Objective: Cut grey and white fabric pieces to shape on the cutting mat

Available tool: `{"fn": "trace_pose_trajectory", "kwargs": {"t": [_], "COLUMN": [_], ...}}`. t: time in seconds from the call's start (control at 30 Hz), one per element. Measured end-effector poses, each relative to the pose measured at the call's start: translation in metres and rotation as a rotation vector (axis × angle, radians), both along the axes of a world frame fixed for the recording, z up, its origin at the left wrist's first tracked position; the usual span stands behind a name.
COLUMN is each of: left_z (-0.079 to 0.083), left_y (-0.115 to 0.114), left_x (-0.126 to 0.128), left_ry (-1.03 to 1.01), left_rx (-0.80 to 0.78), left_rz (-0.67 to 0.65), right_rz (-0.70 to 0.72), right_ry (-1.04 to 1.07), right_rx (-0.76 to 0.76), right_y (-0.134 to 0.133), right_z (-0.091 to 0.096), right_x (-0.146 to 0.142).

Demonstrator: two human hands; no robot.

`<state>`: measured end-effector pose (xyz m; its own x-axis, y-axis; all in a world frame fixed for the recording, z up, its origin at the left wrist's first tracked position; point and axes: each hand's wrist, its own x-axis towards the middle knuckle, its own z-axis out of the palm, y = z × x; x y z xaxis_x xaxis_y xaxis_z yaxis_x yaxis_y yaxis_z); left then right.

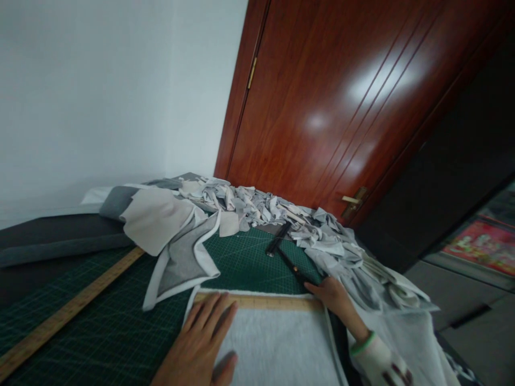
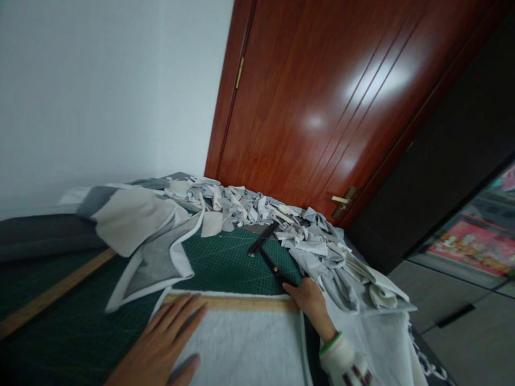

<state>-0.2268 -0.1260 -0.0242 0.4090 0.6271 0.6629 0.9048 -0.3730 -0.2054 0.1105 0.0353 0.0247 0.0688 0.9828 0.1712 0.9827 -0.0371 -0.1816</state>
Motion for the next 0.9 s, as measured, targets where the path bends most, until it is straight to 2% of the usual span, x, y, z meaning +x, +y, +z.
{"fn": "trace_pose_trajectory", "kwargs": {"t": [0.13, 0.3, 0.6, 0.9], "left_z": [0.003, 0.001, -0.001, -0.002], "left_y": [0.0, 0.002, 0.005, 0.008], "left_x": [-0.001, -0.002, -0.003, -0.007], "left_ry": [0.002, 0.018, -0.001, 0.015], "left_rx": [0.028, 0.049, 0.048, 0.069], "left_rz": [0.002, -0.01, -0.014, -0.035], "right_rz": [0.004, 0.025, 0.02, 0.076], "right_ry": [0.044, 0.049, -0.016, -0.004], "right_rx": [-0.09, -0.122, -0.128, -0.064], "right_y": [0.01, 0.011, 0.015, 0.045], "right_z": [0.004, 0.005, 0.004, 0.016], "right_x": [-0.007, -0.01, -0.01, -0.016]}}
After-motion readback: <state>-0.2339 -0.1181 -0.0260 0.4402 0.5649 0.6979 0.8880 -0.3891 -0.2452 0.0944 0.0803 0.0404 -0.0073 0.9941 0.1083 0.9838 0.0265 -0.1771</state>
